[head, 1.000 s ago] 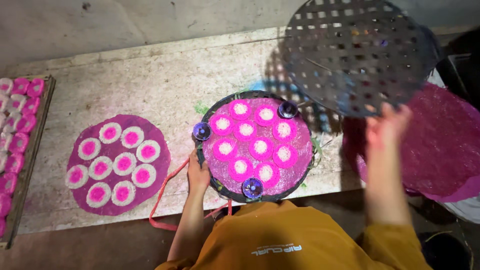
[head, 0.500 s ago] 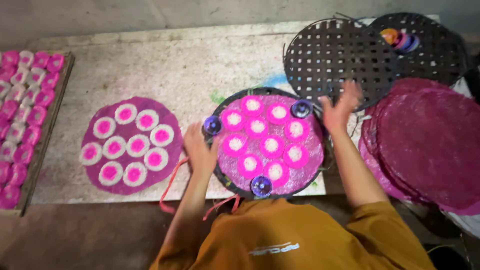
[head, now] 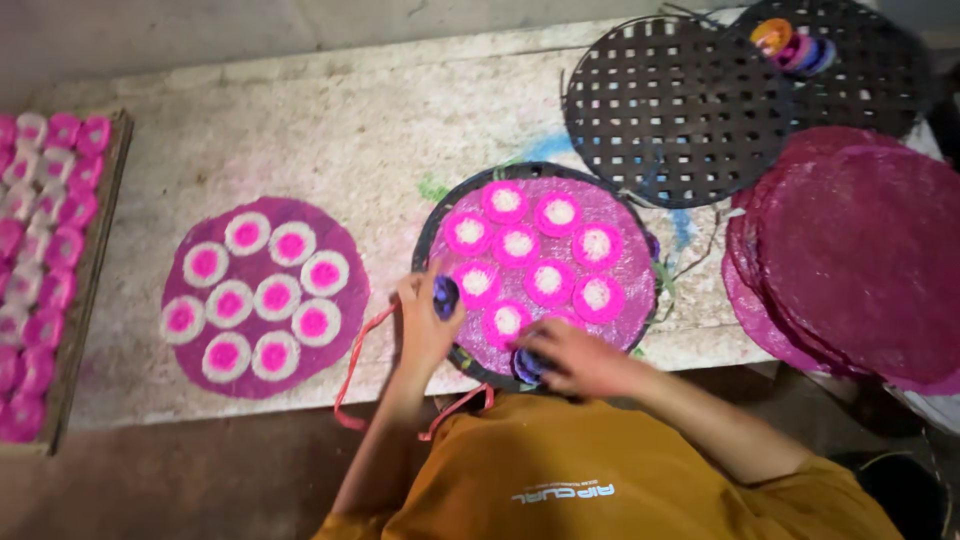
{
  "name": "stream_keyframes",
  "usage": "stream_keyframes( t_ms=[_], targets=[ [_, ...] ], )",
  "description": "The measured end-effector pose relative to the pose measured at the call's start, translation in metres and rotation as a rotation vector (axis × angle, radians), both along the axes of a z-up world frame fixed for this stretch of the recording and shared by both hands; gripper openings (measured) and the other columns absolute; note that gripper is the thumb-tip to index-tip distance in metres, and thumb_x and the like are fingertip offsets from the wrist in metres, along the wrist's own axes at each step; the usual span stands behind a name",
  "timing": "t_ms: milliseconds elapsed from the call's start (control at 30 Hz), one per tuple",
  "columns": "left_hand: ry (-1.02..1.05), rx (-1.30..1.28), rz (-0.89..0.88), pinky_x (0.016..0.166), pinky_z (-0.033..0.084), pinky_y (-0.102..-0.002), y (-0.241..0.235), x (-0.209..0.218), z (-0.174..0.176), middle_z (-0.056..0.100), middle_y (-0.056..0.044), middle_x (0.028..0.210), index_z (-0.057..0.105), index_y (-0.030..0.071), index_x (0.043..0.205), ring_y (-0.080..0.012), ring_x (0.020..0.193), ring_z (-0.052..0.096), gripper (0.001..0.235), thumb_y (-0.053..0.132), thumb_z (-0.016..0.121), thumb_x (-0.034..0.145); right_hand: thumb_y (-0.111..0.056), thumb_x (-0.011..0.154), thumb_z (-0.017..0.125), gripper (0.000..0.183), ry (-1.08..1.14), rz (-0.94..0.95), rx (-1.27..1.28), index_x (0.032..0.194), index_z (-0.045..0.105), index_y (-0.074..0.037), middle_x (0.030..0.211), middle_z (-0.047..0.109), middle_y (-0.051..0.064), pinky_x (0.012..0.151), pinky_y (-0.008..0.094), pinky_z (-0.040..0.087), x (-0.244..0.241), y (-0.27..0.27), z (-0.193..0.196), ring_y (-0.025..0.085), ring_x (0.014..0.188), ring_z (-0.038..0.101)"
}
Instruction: The person arranges pink and white circular decorative items on a wooden lattice tray. They pick up items from a pink mesh tray and place them in rows on the lattice, then move the mesh tray to a nearby table and continue arranging more items.
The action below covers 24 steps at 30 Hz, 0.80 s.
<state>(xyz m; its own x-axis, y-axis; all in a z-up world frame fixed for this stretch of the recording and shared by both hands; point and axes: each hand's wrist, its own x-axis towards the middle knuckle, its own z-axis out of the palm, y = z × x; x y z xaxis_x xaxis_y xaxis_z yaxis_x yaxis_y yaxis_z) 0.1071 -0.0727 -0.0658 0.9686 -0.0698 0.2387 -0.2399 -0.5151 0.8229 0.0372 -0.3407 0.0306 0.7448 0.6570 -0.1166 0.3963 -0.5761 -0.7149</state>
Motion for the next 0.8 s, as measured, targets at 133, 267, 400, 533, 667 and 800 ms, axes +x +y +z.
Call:
stream_keyframes(
  t_ms=[133,267,400,533,667,800],
  targets=[
    [0.131,-0.034,-0.097,0.095,0.051,-0.044,-0.017,-0.025,0.034,0.052,-0.026,0.119,0.033,0.002,0.158,-0.0403,0.106,0.059,0.093,0.009,0.079,0.078,-0.016,0.074,0.081,0.081,-0.066,-0.014,-0.179,0.149,0.05,-0.017,0.132,0.054,0.017,0.104,0.048,0.045,-0.011,0.019,0.001,0.038,0.123,0.051],
    [0.092,-0.068,-0.348,0.1,0.051,-0.045,-0.048,-0.031,0.064,0.043,-0.037,0.14,0.013,0.002,0.162,-0.0484,0.125,0.055,0.112,0.004,0.083,0.074,-0.019,0.077,0.085,0.078,-0.093,-0.358,0.12,0.146,0.049,-0.013,0.131,0.055,0.016,0.108,0.047,0.043,0.008,0.002,0.0,0.036,0.126,0.052],
    [0.284,-0.195,-0.461,0.098,0.053,-0.043,-0.095,-0.035,0.083,0.043,-0.029,0.147,0.009,0.004,0.161,-0.042,0.132,0.051,0.121,0.007,0.083,0.066,-0.02,0.078,0.084,0.077,-0.093,-0.408,0.286,0.146,0.049,-0.009,0.133,0.053,0.017,0.111,0.045,0.042,0.015,-0.02,-0.018,0.035,0.13,0.052],
    [0.304,-0.048,-0.412,0.107,0.044,-0.047,-0.115,-0.015,0.081,0.033,-0.029,0.152,0.019,0.005,0.158,-0.04,0.137,0.043,0.115,0.018,0.09,0.068,-0.022,0.076,0.087,0.072,-0.169,-0.745,0.163,0.136,0.052,-0.006,0.128,0.053,0.018,0.106,0.043,0.046,0.059,-0.08,-0.041,0.032,0.122,0.056],
    [0.026,0.132,-0.106,0.116,0.038,-0.05,-0.077,0.002,0.051,0.046,-0.026,0.149,0.044,-0.001,0.148,-0.0412,0.139,0.046,0.077,0.021,0.082,0.084,-0.022,0.082,0.087,0.074,-0.482,-1.061,-0.142,0.143,0.051,-0.005,0.128,0.053,0.022,0.105,0.047,0.047,0.081,-0.18,-0.064,0.038,0.119,0.055],
    [0.104,0.348,0.129,0.108,0.042,-0.051,-0.025,0.014,0.019,0.052,-0.025,0.14,0.051,-0.001,0.142,-0.0429,0.129,0.05,0.066,0.019,0.077,0.085,-0.034,0.074,0.091,0.083,-0.674,-0.992,-0.475,0.142,0.056,-0.002,0.127,0.055,0.023,0.097,0.055,0.044,0.08,-0.222,-0.082,0.044,0.116,0.052]
  ],
)
